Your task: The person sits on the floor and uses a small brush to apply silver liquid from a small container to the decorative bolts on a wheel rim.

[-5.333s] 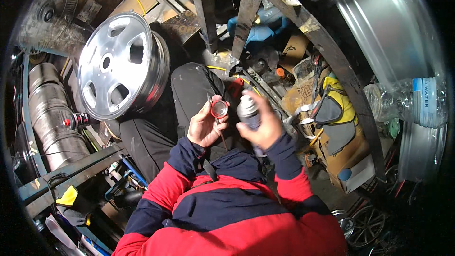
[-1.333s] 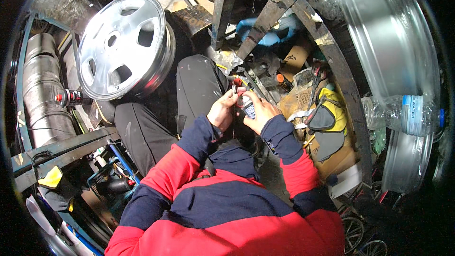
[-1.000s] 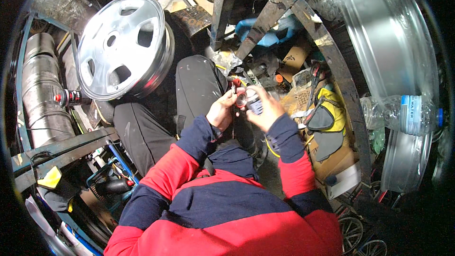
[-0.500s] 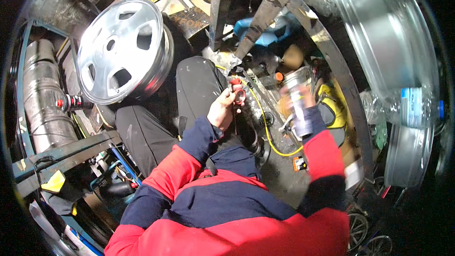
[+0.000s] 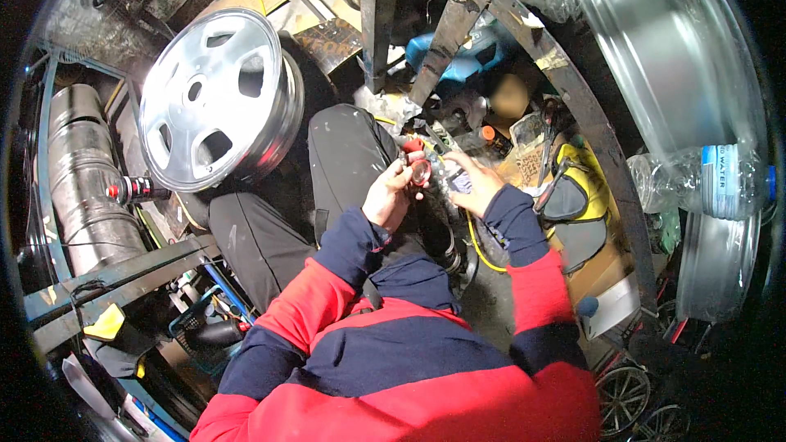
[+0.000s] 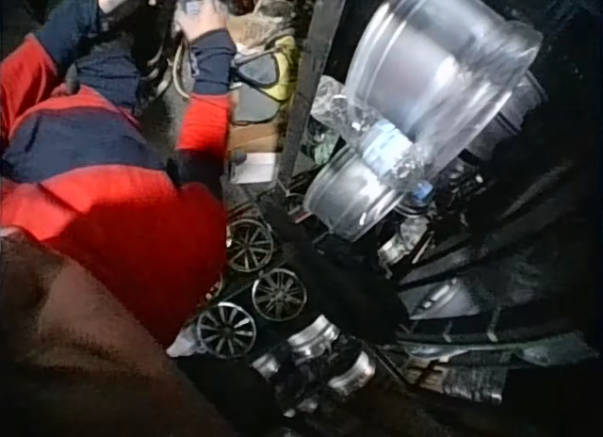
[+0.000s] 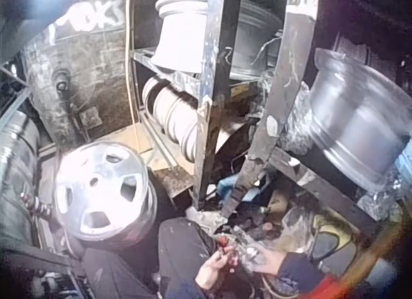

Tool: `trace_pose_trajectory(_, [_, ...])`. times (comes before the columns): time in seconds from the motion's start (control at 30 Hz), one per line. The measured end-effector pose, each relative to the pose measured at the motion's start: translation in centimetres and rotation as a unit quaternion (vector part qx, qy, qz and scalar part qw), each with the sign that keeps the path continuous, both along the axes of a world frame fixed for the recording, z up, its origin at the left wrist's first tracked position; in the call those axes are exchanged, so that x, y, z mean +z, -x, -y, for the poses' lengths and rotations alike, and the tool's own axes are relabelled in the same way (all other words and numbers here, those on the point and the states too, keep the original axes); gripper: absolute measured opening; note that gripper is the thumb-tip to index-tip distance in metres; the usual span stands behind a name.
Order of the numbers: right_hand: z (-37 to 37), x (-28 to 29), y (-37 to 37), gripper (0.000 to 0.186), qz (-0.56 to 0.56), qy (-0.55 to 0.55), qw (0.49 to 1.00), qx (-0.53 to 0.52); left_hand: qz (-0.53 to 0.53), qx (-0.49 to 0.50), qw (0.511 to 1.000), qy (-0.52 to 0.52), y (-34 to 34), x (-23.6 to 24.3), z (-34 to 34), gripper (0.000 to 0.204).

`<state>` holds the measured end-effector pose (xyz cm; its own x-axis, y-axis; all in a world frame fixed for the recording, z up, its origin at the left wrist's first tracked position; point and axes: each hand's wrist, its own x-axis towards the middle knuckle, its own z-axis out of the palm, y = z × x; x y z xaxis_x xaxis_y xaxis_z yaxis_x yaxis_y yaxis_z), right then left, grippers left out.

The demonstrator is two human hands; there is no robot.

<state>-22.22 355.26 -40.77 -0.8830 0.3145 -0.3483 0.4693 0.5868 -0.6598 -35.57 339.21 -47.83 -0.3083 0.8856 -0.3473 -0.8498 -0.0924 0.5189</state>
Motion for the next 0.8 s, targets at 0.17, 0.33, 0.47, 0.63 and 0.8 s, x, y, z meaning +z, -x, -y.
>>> trace_pose_trajectory(0.17, [2.7, 0.9, 2.1, 0.063, 0.049, -0.158, 0.986, 0.014, 0.002, 0.000, 1.000, 0.019, -0.3, -0.1, -0.1, 0.030])
trace_pose_trajectory(0.33, [3.9, 2.3, 3.0, 0.060, 0.062, -0.124, 0.990, -0.006, 0.005, 0.019, 0.999, 0.044, -0.2, 0.0, -0.4, 0.030])
trace_pose_trajectory(0.47, [4.1, 1.9, 3.1, 0.060, 0.061, -0.124, 0.990, -0.008, 0.016, 0.018, 0.999, 0.039, -0.2, 0.3, -0.3, 0.030])
trace_pose_trajectory(0.63, [4.1, 1.3, 2.9, 0.060, 0.046, -0.135, 0.990, -0.011, 0.008, 0.010, 1.000, 0.028, -0.3, -0.7, -0.3, 0.030])
trace_pose_trajectory(0.8, [4.1, 1.6, 2.9, 0.059, 0.040, -0.139, 0.990, -0.006, -0.002, 0.002, 1.000, 0.024, -0.3, -1.2, -0.3, 0.031])
